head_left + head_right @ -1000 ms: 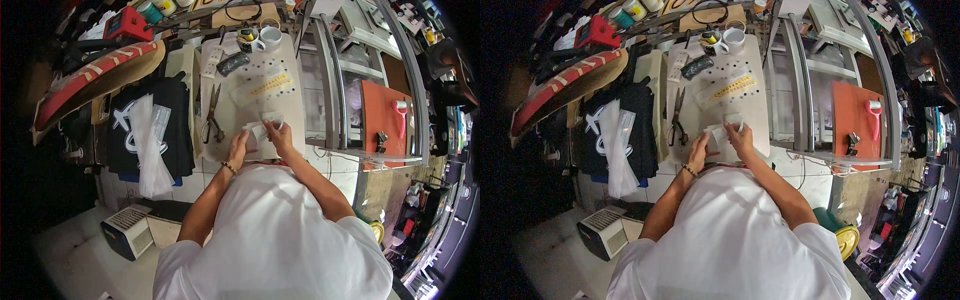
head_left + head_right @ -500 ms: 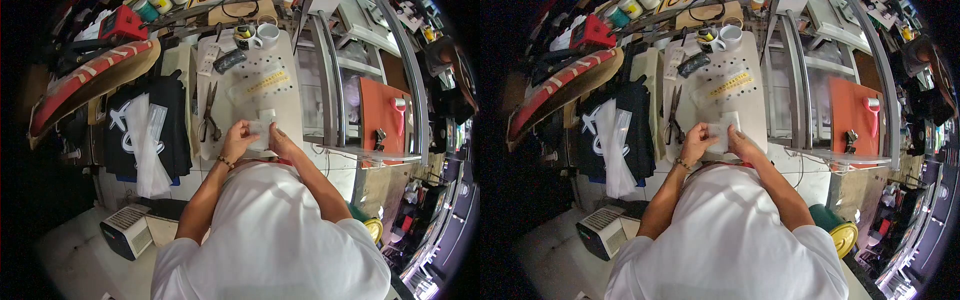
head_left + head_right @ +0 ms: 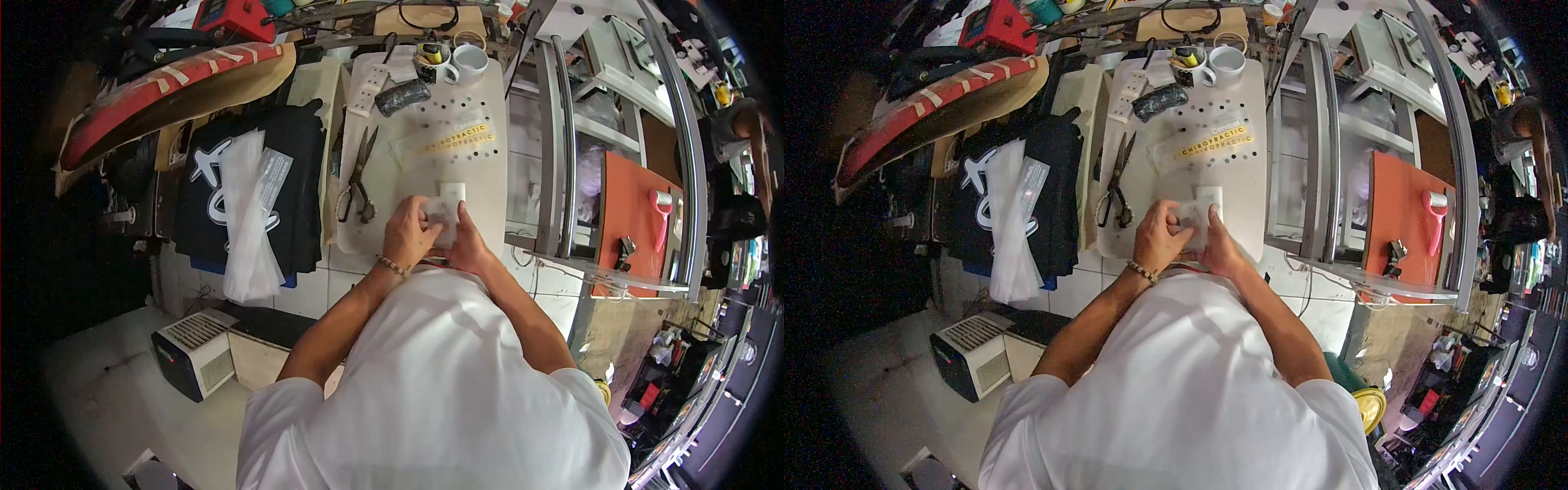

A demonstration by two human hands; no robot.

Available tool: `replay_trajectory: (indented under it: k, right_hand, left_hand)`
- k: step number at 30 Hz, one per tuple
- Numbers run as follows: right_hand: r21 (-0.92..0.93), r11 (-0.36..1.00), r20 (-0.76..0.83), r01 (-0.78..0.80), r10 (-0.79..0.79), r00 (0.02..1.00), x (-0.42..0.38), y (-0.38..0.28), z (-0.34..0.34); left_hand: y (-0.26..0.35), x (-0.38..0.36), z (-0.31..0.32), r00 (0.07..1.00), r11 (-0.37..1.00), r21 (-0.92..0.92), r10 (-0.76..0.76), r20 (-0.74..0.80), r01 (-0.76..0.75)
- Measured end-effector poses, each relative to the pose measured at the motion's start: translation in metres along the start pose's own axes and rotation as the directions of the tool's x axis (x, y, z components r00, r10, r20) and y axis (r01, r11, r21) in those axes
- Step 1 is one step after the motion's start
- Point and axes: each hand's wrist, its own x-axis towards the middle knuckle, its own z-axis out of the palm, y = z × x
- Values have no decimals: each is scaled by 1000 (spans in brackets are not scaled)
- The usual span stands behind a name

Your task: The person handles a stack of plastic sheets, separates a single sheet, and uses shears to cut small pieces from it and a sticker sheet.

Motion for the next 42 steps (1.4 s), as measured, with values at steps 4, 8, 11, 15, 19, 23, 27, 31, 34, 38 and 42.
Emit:
replay_trajectory:
  k: [4,8,11,15,19,23,27,31,34,38,42]
  right_hand:
    - [-21,991,-130,-130,126,984,-8,-1,3]
    - [20,991,-51,-131,132,990,-5,6,-5]
    - [28,979,-78,-203,205,976,-8,4,-6]
    - [24,981,-86,-195,196,977,-16,0,-2]
    - [76,987,-76,-144,150,986,-19,-2,-7]
    - [65,980,-137,-188,195,971,-22,-3,-18]
    - [25,987,11,-160,159,987,-13,3,-49]
    - [6,989,-224,-151,148,963,-24,-10,-14]
    - [-194,969,-384,-153,69,921,-23,-8,-34]
    - [-585,773,-503,-245,-109,857,-33,-11,-54]
    - [-987,163,-107,-2,-637,763,-36,-2,-53]
  left_hand:
    - [-3,-1,-7,974,949,225,226,8,-222]
    - [-2,-11,-1,899,891,154,399,181,-427]
    - [-13,-10,6,885,883,172,387,260,-437]
    - [-7,-6,5,866,878,149,395,306,-454]
    - [5,-7,4,867,912,76,354,351,-403]
    - [-5,1,15,943,966,-93,256,213,-241]
    - [-26,24,25,962,974,-227,90,258,-30]
    - [-27,54,31,960,981,-194,76,268,-24]
    - [-34,79,42,965,989,-128,100,245,-70]
    - [-31,93,51,957,984,40,157,243,-172]
    - [-17,84,46,946,901,291,289,146,-321]
